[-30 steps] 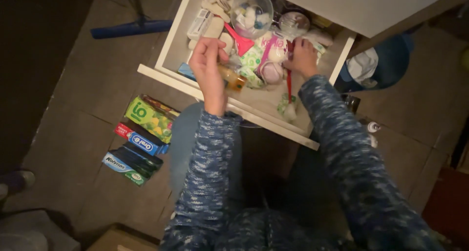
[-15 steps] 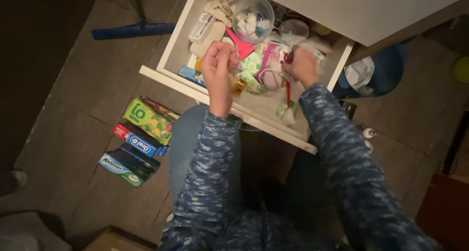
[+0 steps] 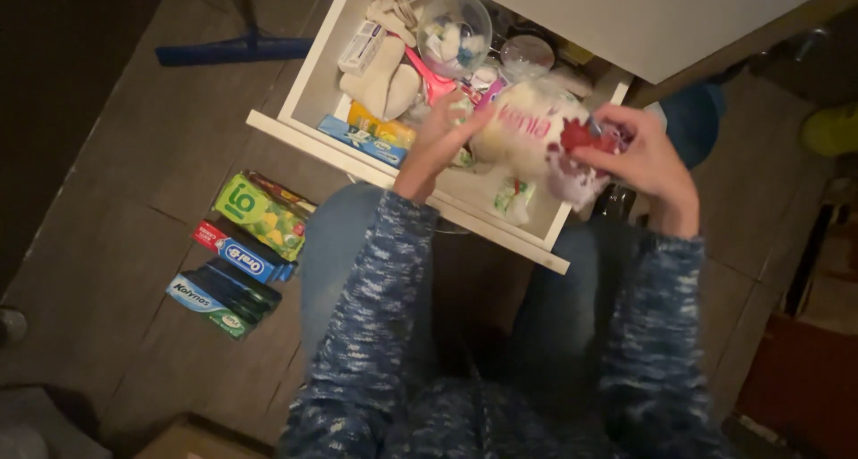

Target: Organizing various toiletries and personal care items in a bathroom vanity drawer.

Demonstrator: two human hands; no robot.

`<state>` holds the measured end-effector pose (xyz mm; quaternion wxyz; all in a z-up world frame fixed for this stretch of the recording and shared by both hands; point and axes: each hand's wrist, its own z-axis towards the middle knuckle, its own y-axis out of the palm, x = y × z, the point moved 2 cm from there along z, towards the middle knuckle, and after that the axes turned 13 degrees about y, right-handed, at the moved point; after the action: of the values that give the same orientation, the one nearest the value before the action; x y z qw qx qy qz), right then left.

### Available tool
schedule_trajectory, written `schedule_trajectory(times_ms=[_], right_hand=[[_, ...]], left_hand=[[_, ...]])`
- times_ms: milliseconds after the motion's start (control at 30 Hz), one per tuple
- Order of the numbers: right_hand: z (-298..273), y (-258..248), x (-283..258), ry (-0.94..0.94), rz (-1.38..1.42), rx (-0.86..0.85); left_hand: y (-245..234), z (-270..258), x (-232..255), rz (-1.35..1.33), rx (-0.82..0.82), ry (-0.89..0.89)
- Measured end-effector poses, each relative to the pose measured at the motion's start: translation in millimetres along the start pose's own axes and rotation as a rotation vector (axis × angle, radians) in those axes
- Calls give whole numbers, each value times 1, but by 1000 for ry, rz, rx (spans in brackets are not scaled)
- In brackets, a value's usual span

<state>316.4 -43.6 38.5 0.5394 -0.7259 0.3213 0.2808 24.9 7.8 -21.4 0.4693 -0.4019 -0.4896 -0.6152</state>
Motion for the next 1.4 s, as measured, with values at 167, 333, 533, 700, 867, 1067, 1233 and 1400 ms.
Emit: schedule_trajectory(times_ms=[167, 333, 533, 700, 867, 1067, 1233, 1400], right_hand=[[-23, 38, 13, -27, 886, -93], [-18, 105, 25, 309, 1441, -12], [-9, 127, 21, 200, 1173, 40], [-11, 133, 4, 201, 1125, 81], [-17, 129, 8, 193, 1166, 3], [-21, 101, 23, 149, 1115, -554], [-22, 121, 24, 69, 858, -584], [-22, 147, 20, 300, 822, -347]], left_hand=[[8, -12, -35, -282, -418, -405], [-5, -2, -9, -297, -83, -309], [-19, 2, -3, -150, 99, -275], [-23, 2, 4, 123, 151, -167], [-21, 4, 9, 34, 154, -227], [-29, 8, 30, 13, -107, -164], [-17, 1, 25, 84, -381, -271], [4, -2, -10, 97, -425, -209]])
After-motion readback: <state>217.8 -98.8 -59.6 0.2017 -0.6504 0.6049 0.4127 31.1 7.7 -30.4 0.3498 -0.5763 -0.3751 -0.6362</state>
